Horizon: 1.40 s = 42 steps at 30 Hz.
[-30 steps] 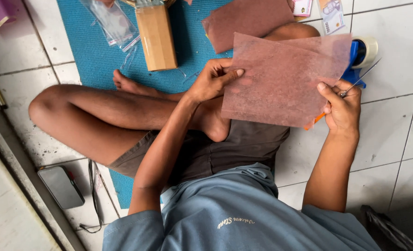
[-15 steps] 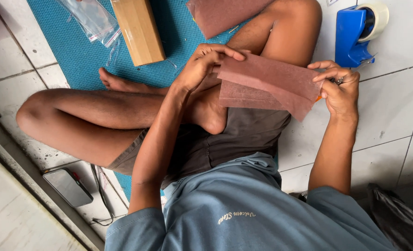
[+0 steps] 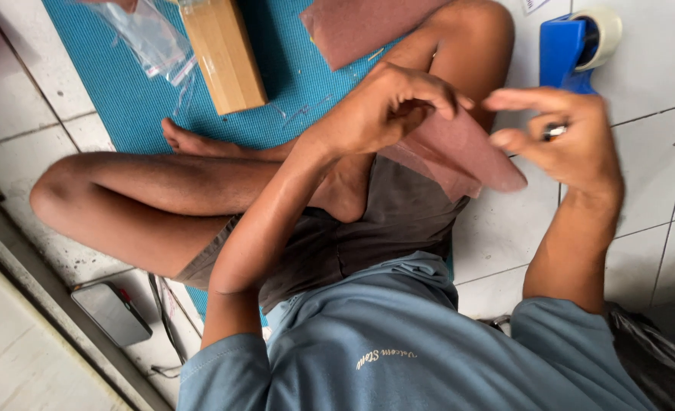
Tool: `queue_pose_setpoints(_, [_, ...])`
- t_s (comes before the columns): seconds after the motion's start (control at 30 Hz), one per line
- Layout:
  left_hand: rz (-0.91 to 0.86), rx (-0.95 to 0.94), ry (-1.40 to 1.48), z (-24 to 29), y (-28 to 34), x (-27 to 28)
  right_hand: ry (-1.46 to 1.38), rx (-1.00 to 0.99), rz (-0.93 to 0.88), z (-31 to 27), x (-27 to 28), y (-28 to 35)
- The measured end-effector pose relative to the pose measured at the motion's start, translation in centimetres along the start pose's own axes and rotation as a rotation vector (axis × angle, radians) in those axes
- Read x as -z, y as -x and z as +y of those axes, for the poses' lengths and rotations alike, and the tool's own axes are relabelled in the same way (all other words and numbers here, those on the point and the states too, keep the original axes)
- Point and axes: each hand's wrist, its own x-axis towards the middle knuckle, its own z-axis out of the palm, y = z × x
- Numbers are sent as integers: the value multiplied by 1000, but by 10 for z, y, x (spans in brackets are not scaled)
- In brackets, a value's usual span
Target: The person is folding and cutting small pieces of brown wrapping paper to create decorative accents for a money bouquet.
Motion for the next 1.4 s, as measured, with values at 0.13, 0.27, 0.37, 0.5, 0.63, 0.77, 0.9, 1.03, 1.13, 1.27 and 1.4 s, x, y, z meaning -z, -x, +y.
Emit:
queue_pose_setpoints(0.13, [-4,-41,-65,21,-12,2,87,-18,-16,-5,-6,-4])
queue_pose_setpoints(0.27, [688,149,-171,7,13,-24,-64,-104,223,-14,-8,4])
queue_pose_setpoints(0.37, [843,227,53,10,12,-54,-104,-85,379,-17,-19,4])
queue_pose_setpoints(0.5, [850,456,253,32,-8,-78,6,16,489,-15,-38,7])
queue_pose_setpoints(0.63, [988,466,200,13,-7,-83,9,14,545,-24,-43,15])
queue_pose_setpoints(0.77, [720,322,703,-8,13,-75,-241,-127,488,-19,-37,17])
queue_pose_setpoints(0.9, [631,348,689,-13,23,-63,-397,-220,454,23,-37,15])
queue_pose_setpoints(1.03, [655,369,720,-10,26,-59,-435,-231,396,29,-39,15])
queue_pose_setpoints(1.13, [622,368,719,-8,31,-59,-441,-289,412,32,-38,14])
queue_pose_setpoints(1.27, [574,452,659,-16,42,-64,-444,-268,423,41,-36,14])
queue_pose_setpoints(1.4, [619,442,655,-19,47,-66,-447,-283,412,43,-34,12])
